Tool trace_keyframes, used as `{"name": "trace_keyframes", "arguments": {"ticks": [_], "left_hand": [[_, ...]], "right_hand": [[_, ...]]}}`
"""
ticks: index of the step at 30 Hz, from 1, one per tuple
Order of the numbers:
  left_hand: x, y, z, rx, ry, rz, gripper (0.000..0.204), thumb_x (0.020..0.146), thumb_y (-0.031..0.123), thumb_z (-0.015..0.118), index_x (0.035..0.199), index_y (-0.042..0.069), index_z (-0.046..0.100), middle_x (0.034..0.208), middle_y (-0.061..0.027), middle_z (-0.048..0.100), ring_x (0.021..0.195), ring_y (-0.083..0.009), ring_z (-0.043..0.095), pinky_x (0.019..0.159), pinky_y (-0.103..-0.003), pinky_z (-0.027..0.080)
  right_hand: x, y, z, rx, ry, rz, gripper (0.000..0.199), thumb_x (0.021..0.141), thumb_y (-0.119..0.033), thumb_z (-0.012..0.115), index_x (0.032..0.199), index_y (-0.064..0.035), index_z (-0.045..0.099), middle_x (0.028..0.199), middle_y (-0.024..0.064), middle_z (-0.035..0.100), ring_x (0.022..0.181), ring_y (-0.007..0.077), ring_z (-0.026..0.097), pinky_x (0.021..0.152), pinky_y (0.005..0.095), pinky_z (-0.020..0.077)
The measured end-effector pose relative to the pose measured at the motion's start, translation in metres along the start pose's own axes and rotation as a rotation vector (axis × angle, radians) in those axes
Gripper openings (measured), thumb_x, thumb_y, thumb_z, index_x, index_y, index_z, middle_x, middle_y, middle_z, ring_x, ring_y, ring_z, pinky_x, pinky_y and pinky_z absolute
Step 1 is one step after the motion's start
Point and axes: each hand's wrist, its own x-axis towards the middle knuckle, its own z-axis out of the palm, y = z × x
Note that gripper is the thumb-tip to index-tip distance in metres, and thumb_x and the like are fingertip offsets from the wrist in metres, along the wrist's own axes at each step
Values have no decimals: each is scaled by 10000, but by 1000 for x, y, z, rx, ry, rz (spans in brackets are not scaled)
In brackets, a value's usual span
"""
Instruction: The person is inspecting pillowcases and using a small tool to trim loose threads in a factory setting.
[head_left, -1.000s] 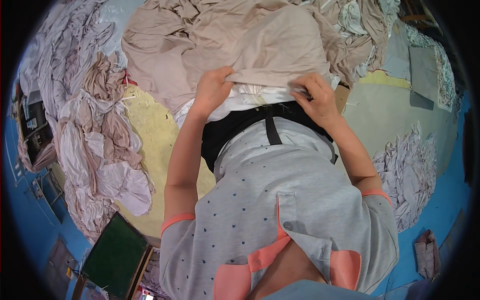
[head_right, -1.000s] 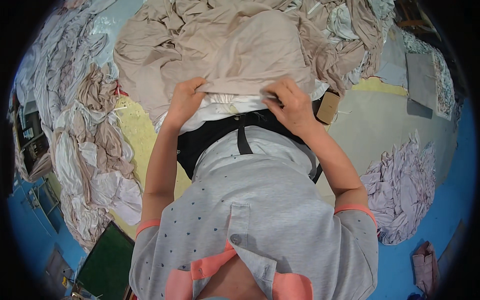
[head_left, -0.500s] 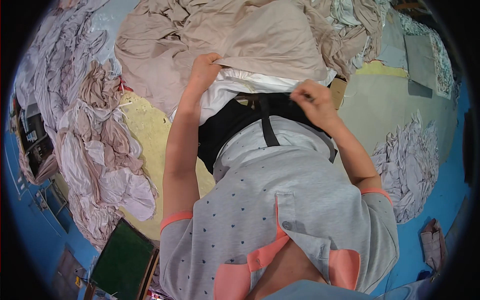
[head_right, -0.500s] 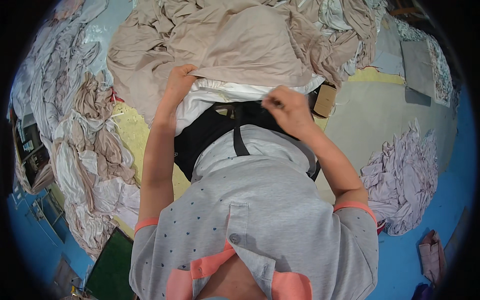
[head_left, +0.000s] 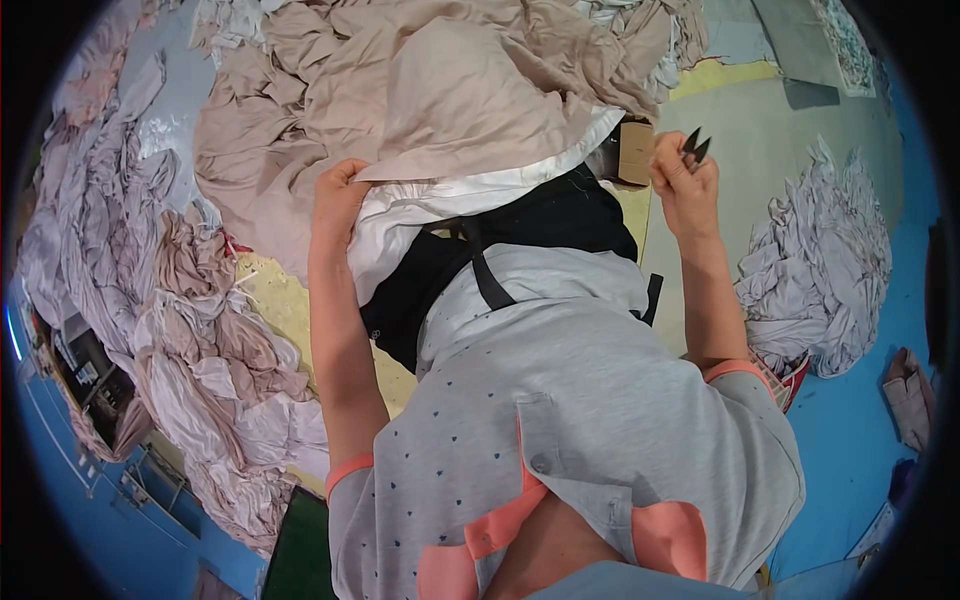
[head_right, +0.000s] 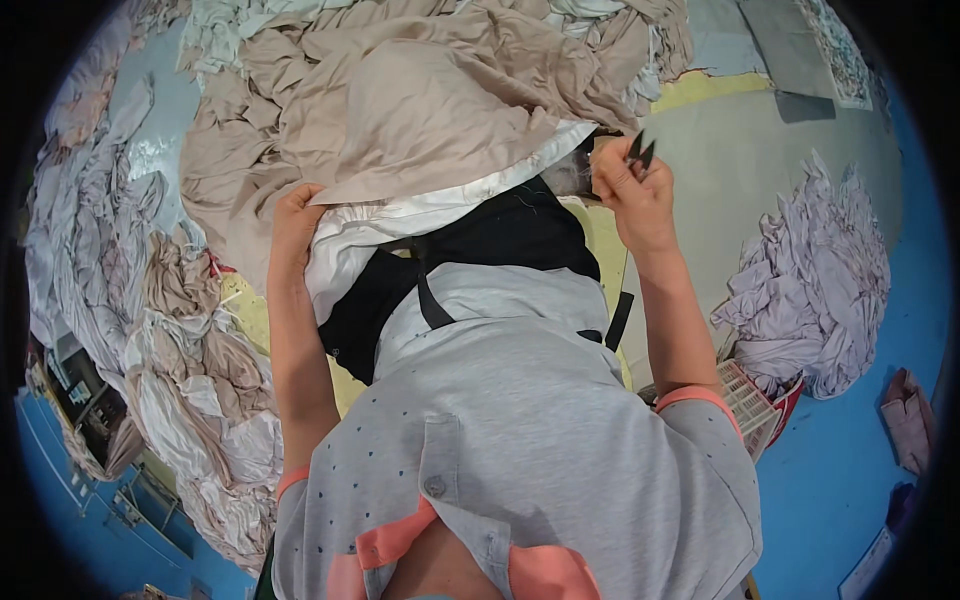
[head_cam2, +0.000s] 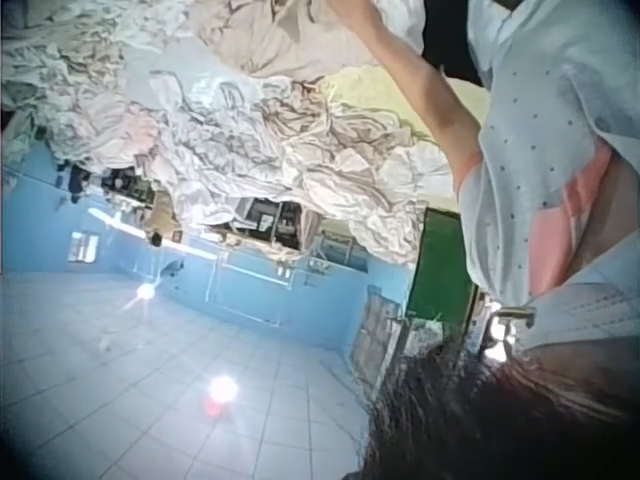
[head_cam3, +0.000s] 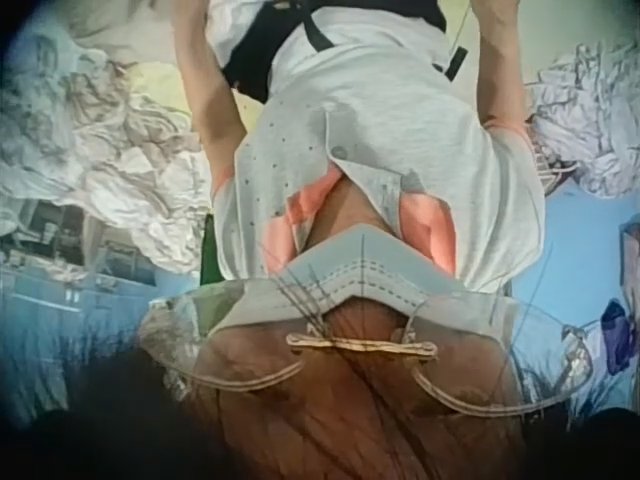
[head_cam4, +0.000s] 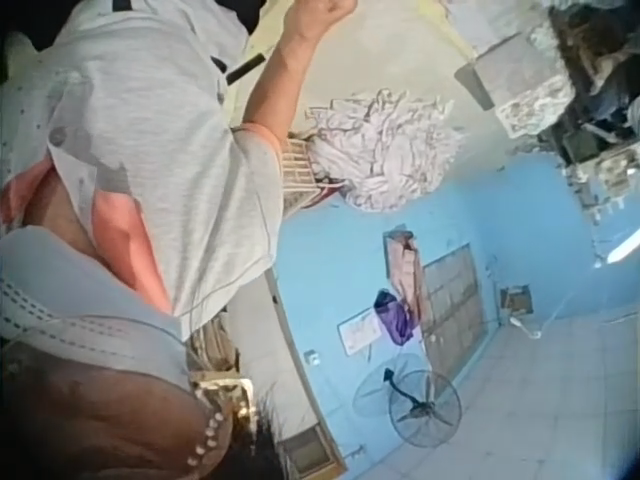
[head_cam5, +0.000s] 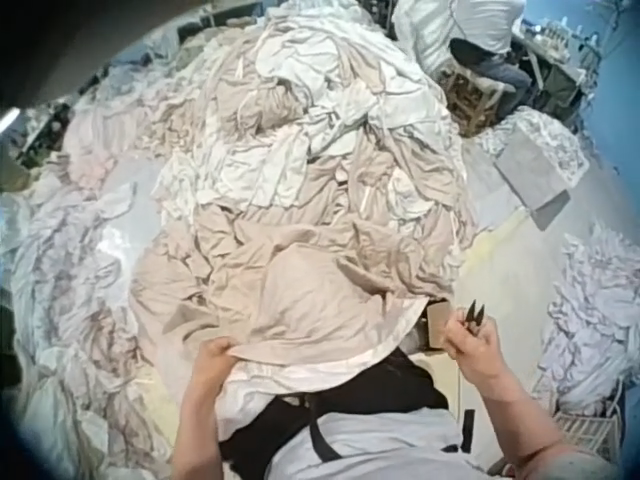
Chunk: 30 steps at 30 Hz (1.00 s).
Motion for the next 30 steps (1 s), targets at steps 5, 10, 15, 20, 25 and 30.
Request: {"name": "trace_keyframes", "arguments": {"ticks": [5,10,15,20,25,30], "left_hand": [[-20,31,1,229,-16,40,204,768,41,681,962,-16,653,796,-37,641,728,-107,588,663,-237,458],[-46,57,43,578,86,730,409,722,87,711,1110,33,594,1126,-149,591,1044,-315,553,905,-388,430],[-52,63,85,553,13,808,356,717,72,715,1054,33,609,1098,-111,606,996,-306,555,860,-395,432],[-49,56,90,376,26,765,255,749,29,695,990,4,618,1031,-122,624,930,-290,587,803,-353,476],[-54,48,75,331,83,679,219,793,1,662,1009,-7,627,1027,-121,639,879,-204,615,759,-294,497],[-65,44,66,287,184,649,194,799,-7,654,992,-13,635,991,-110,652,841,-194,616,755,-277,495]], "right_hand": [[23,11,-40,133,200,40,189,937,-157,577,789,-42,553,658,-16,475,529,41,351,461,202,246],[40,72,-69,-887,142,-8,138,881,-140,643,928,-10,641,741,-4,579,584,63,491,496,200,378],[9,77,-15,-552,85,-69,356,781,-115,741,1114,-26,650,906,35,655,679,101,560,600,255,465],[-8,48,40,-643,-135,-50,248,767,-132,748,960,1,667,815,82,660,689,137,589,657,278,480],[-11,15,39,-625,-249,23,144,824,-111,687,828,17,622,736,39,628,697,91,554,636,255,451],[-11,-45,9,-286,-87,120,135,846,-71,633,760,-42,534,711,-23,460,633,75,394,594,211,339]]}}
